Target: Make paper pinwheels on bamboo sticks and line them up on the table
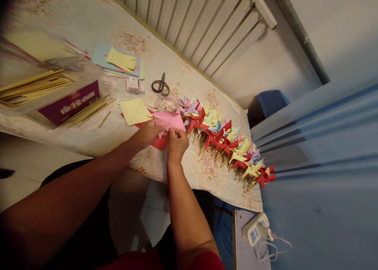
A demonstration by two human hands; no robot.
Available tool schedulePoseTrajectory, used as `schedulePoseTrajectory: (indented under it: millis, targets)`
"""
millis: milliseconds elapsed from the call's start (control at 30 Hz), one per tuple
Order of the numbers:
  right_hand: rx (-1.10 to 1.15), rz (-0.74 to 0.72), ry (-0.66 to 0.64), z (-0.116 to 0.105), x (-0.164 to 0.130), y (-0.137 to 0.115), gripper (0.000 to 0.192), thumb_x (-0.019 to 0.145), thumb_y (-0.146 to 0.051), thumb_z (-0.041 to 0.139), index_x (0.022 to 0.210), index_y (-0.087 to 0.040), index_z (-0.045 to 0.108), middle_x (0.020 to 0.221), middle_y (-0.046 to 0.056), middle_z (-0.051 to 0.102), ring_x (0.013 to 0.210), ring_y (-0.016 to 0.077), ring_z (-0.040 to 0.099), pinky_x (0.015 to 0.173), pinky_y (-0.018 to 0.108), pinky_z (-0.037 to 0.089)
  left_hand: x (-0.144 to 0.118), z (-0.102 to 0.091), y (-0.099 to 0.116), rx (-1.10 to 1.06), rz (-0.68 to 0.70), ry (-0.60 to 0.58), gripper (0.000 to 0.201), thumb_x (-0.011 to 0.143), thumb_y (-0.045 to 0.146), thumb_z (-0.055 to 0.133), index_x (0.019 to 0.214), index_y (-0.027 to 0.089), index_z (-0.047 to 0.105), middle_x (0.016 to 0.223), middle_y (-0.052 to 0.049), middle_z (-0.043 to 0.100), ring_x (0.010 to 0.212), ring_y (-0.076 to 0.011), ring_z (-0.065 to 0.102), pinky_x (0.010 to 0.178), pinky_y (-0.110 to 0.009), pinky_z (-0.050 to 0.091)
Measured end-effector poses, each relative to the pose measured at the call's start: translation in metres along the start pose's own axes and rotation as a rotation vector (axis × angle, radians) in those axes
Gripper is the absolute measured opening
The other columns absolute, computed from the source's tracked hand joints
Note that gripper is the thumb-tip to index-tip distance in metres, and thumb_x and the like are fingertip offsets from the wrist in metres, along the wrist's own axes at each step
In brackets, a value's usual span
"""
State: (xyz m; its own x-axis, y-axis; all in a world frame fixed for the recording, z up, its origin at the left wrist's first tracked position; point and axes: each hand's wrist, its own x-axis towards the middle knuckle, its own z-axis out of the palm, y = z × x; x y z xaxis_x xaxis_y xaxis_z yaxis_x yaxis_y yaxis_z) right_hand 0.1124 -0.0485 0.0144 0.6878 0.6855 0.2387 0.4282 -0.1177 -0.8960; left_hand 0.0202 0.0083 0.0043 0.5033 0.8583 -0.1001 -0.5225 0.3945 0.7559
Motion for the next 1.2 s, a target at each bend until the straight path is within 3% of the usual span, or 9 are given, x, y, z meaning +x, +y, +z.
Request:
schedulePoseTrajectory:
  millis: [333, 567, 1200]
  targets:
    - [0.004, 0.018, 0.006, 0.0007, 0.0001, 0.0009, 0.023, 0.074, -0.037, 0.061, 0.067, -0.016, 0.070, 0.065, -0.001, 0.067, 0.063, 0.0138, 0.057, 0.065, 0.025, 0.046, -0.0037, 0.0006, 0.0026, 0.154, 0.077, -0.002, 0.021, 0.071, 0.013, 0.066, 0.060, 0.018, 0.049, 0.057, 0.004, 0.052, 0.058, -0.0107, 0.052, 0.061, -0.023, 0.046]
    - [-0.039, -0.002, -0.005, 0.0002, -0.0007, 0.0004, 0.023, 0.074, -0.037, 0.061, 0.066, -0.017, 0.069, 0.062, -0.002, 0.065, 0.063, 0.0138, 0.055, 0.065, 0.025, 0.044, -0.0018, -0.0020, 0.0006, 0.363, 0.122, 0.077, 0.025, 0.071, 0.012, 0.064, 0.056, 0.019, 0.045, 0.049, 0.006, 0.043, 0.048, -0.0090, 0.041, 0.048, -0.022, 0.031]
    - [-0.016, 0.070, 0.004, 0.0010, -0.0029, -0.0051, 0.021, 0.071, -0.035, 0.063, 0.063, -0.017, 0.067, 0.057, -0.004, 0.060, 0.059, 0.0126, 0.051, 0.062, 0.024, 0.042, -0.0020, -0.0013, 0.0020, 0.406, 0.098, 0.093, 0.028, 0.071, 0.011, 0.062, 0.057, 0.020, 0.039, 0.052, 0.007, 0.039, 0.049, -0.0079, 0.037, 0.049, -0.022, 0.029]
